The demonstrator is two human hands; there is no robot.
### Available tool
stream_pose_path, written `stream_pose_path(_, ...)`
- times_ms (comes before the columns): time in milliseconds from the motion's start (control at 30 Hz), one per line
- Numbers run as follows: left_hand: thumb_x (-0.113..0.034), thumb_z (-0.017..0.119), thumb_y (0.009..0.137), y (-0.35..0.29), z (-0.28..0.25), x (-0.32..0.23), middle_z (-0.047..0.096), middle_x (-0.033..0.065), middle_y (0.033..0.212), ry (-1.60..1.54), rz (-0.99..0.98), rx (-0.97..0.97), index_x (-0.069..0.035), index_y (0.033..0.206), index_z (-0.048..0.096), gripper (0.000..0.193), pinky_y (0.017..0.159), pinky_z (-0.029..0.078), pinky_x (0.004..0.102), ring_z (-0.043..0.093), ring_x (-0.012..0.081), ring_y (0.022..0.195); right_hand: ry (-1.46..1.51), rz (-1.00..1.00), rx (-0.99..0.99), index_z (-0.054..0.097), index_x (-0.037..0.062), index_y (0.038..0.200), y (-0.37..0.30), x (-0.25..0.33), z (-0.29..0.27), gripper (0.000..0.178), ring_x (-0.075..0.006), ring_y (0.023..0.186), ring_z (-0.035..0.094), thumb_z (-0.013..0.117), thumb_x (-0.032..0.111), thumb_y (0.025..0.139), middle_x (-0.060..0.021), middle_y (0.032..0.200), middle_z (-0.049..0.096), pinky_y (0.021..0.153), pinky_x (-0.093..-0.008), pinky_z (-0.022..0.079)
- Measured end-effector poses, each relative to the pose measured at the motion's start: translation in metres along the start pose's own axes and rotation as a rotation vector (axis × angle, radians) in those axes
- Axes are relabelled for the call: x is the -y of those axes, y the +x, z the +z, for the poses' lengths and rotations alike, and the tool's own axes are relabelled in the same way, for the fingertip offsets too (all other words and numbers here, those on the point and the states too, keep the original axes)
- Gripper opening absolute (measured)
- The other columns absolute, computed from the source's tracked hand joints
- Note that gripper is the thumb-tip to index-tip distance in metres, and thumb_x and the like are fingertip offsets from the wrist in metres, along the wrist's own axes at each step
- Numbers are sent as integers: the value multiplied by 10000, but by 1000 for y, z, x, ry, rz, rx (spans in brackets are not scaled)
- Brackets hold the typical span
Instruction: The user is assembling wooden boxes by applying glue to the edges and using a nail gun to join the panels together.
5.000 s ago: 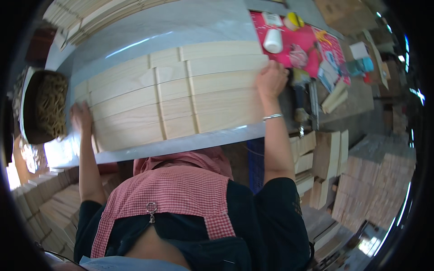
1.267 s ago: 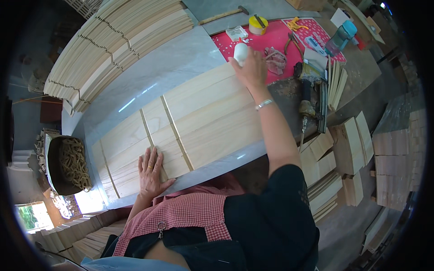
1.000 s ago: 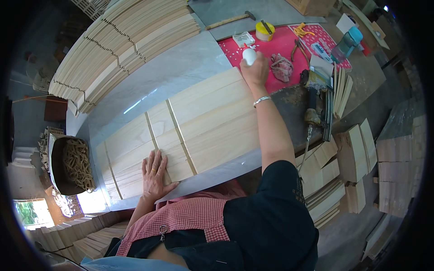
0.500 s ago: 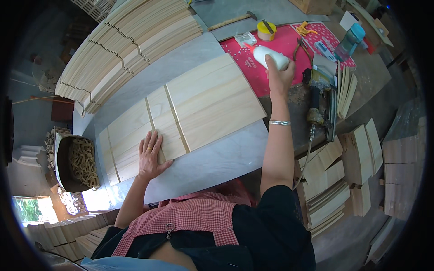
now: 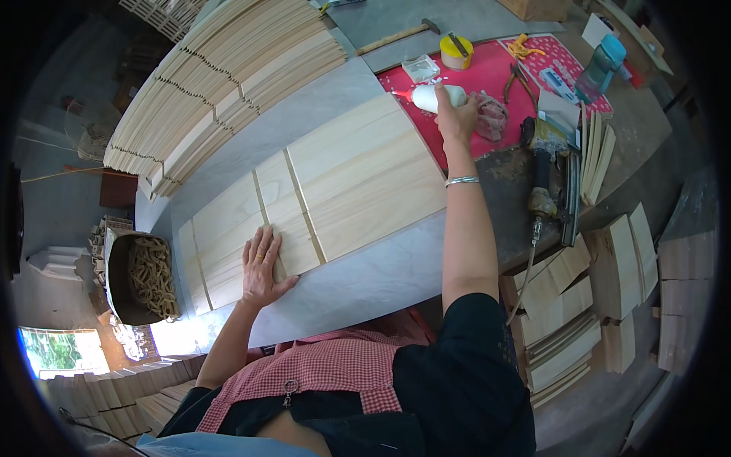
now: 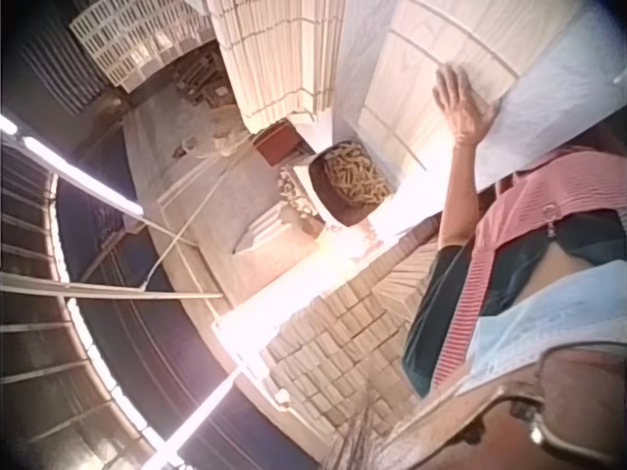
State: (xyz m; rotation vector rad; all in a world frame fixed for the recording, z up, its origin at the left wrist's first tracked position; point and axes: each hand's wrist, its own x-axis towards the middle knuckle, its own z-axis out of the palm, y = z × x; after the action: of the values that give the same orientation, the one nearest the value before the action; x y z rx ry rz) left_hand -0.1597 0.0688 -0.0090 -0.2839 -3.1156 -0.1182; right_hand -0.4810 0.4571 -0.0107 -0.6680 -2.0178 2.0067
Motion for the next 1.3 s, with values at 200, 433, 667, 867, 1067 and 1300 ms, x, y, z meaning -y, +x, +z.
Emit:
stream_pose_path(200, -697, 618, 827, 0, 1, 1, 280, 141, 1655, -9, 13, -16, -99, 1549, 397, 964, 1217, 125, 576, 185, 373, 1546, -41, -56, -44, 529, -86, 1216, 13, -10, 11, 687, -190, 625, 622, 745, 457, 855, -204, 979, 640, 456, -248, 500)
stream_pose_path(433, -700, 616, 827, 1, 2, 1, 283, 142, 1654, -11, 14, -17, -103, 1555, 389, 969, 1217, 124, 574, 186, 372, 1546, -89, -101, -55, 576, -51, 1188, 15, -13, -5, 584, -132, 540, 567, 747, 401, 861, -143, 856, 656, 424, -224, 451)
stream_pose_path(667, -701, 615, 825, 0, 4, 2, 288, 138, 1651, -2, 12, -12, -106, 1558, 384, 972, 1218, 122, 569, 185, 365, 1547, -129, -101, -14, 595, -85, 1153, -7, -5, -38, 573, -242, 708, 659, 743, 373, 842, -200, 952, 679, 513, -303, 537)
stream_pose_path(867, -697, 614, 825, -1, 6, 1, 291, 134, 1650, 11, 22, -30, -107, 1561, 379, 972, 1220, 124, 563, 187, 353, 1548, -72, -168, -32, 613, -33, 1135, -19, -17, -67, 487, -128, 557, 541, 756, 335, 849, -125, 855, 652, 424, -232, 409)
stream_pose_path(1067, -695, 611, 828, -1, 6, 1, 295, 133, 1648, 28, 19, -30, -106, 1561, 376, 970, 1221, 128, 557, 193, 348, 1546, -104, -115, -43, 615, -28, 1107, -41, -18, -97, 458, -115, 542, 504, 764, 319, 847, -111, 840, 637, 417, -225, 369)
stream_pose_path(1300, -691, 612, 826, -2, 8, 2, 301, 134, 1645, 30, 23, -37, -104, 1562, 375, 971, 1220, 132, 555, 200, 349, 1543, -124, -70, -74, 617, -25, 1093, -75, -16, -135, 445, -101, 523, 469, 765, 321, 855, -97, 824, 620, 416, -219, 345)
